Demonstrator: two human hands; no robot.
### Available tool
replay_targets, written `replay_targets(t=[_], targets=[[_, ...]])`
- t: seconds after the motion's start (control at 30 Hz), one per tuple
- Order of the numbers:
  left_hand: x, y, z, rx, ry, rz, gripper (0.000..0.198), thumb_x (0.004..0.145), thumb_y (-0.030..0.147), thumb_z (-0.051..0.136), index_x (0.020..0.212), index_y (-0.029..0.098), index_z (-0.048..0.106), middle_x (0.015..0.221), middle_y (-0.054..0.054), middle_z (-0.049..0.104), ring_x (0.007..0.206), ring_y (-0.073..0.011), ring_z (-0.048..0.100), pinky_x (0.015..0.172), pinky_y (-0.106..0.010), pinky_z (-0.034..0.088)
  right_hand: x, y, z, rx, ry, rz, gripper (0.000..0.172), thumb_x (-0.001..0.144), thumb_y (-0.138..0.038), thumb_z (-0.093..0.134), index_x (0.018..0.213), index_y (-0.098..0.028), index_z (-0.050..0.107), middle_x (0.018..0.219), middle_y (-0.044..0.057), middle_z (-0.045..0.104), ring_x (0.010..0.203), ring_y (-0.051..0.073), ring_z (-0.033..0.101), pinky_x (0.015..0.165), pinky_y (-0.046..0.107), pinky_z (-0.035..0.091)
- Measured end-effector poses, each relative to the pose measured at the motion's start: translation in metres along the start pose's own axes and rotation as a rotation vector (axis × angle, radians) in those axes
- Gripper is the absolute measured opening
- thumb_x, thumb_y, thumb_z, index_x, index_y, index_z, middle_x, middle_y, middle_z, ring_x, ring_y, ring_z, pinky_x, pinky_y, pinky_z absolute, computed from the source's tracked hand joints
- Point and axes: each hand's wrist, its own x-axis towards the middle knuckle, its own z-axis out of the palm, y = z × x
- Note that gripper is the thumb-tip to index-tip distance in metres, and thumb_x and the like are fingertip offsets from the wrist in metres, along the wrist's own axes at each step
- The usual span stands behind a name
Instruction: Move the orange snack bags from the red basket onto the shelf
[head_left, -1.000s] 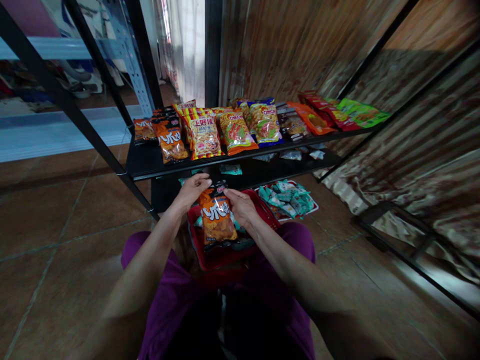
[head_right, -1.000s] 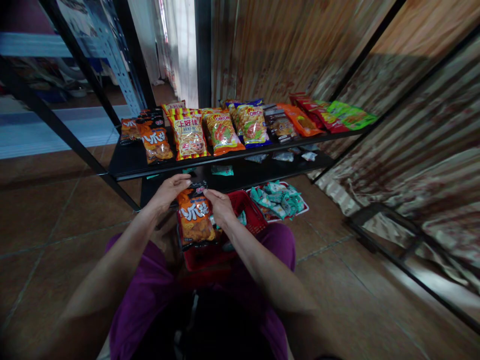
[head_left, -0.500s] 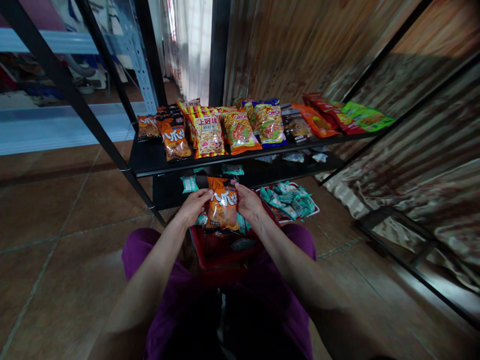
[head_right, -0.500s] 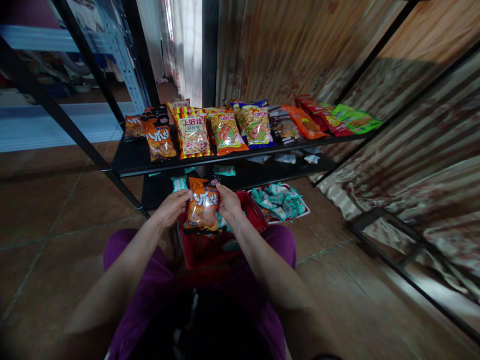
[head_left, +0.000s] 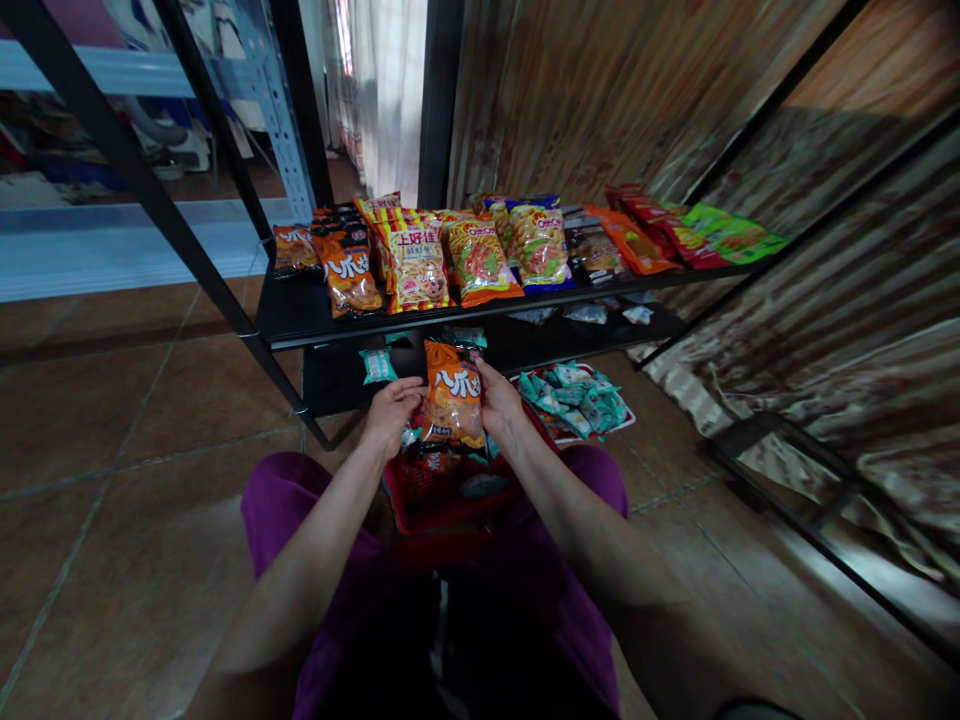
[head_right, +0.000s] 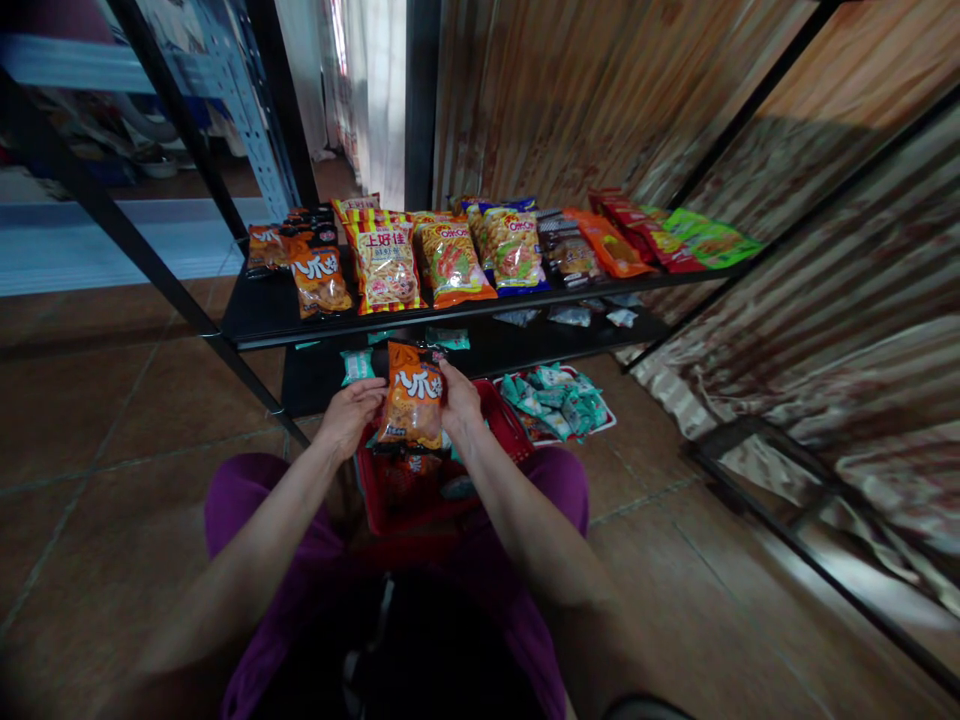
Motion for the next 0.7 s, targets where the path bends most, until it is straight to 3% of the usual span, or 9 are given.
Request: replay_targets(t=[0.1,0.23,0.4,0.7], targets=[[-0.004,-0.001,-0.001,-0.027,-0.015,0.010,0.025,0.061,0.023,0.075,0.083,0.014,0.067,0.079,-0.004,0.068,0.066,-0.0118,0.059,0.066,-0.026,0.045,0.005,-0.002,0.001,0.018,0.040,0.007,0.011,0.078,-0.028,0.068,0.080,-0.018,0.062,0.063,-0.001,0.069,0.065,0.017,0.067,0.071,0.034,0.058],[-0.011,0.000,0.001,-0.037,-0.111,-0.025,0.038,0.061,0.037,0.078,0.091,0.015,0.068,0.088,-0.005,0.069,0.076,-0.0154,0.061,0.072,-0.029,0.046,0.008,-0.002,0.003,0.031,0.057,-0.015,0.013,0.079,-0.029,0.067,0.079,-0.017,0.062,0.063,-0.001,0.069,0.064,0.016,0.067,0.070,0.032,0.058],[-0.012,-0.003,0.000,0.018,-0.145,0.002,0.049,0.058,0.035,0.081,0.100,0.015,0.066,0.093,-0.005,0.068,0.082,-0.0153,0.060,0.078,-0.028,0.044,0.007,0.002,0.006,0.043,0.097,-0.027,0.012,0.080,-0.029,0.066,0.079,-0.017,0.063,0.067,0.001,0.070,0.066,0.016,0.067,0.069,0.031,0.058],[-0.012,-0.003,-0.005,-0.055,-0.160,-0.052,0.044,0.063,0.037,0.077,0.100,0.016,0.066,0.096,-0.005,0.068,0.083,-0.0161,0.061,0.075,-0.027,0.046,0.012,0.003,0.005,0.034,0.143,-0.031,0.009,0.080,-0.026,0.064,0.080,-0.017,0.063,0.065,0.000,0.070,0.062,0.015,0.066,0.066,0.030,0.058]])
